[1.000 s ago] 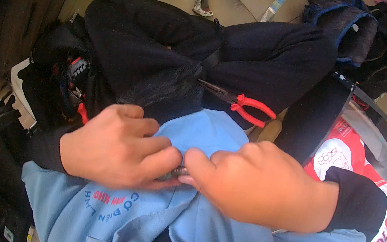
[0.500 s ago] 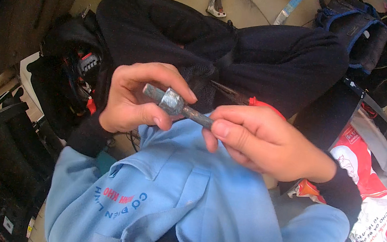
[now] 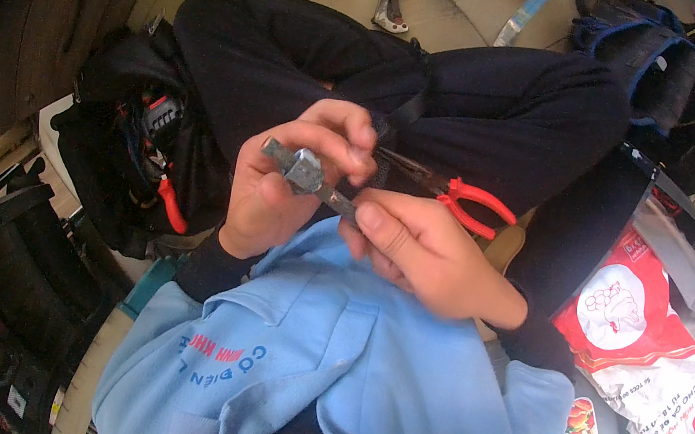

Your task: The person sits on the floor and uses pliers and a hammer to disassemble and manipulate small metal lock cylinders. They remove pins and internal components, placing them into plastic containers while other people work nearby.

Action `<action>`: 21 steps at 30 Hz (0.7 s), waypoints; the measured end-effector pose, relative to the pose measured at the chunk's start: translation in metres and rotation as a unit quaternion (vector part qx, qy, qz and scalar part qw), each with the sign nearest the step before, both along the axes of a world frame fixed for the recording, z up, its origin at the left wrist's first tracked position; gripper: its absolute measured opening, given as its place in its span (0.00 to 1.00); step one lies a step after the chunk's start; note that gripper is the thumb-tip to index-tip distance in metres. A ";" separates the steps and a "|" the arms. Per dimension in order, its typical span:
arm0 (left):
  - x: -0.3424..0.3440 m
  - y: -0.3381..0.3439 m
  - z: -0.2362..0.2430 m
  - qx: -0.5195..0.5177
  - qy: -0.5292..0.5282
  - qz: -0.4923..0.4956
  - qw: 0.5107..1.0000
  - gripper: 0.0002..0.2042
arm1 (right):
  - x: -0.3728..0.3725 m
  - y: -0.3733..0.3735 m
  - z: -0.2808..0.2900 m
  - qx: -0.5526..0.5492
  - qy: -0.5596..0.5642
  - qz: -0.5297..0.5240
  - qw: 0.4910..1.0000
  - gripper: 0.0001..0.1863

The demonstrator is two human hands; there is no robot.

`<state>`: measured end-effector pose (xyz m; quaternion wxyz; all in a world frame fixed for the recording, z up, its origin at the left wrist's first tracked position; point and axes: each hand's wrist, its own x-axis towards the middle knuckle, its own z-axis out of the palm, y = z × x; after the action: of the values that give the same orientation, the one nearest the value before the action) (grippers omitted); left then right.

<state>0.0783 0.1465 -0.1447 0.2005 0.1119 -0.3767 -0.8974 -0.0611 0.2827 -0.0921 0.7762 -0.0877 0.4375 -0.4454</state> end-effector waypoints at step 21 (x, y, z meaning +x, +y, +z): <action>-0.033 0.038 0.032 -0.105 -0.159 0.104 0.976 0.15 | 0.041 0.005 -0.057 -0.290 0.329 -0.184 0.880 0.21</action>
<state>0.0456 0.1842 -0.1129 0.2415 0.2698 -0.4824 -0.7976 -0.0199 0.2878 -0.1494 0.4319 -0.3681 0.5273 -0.6324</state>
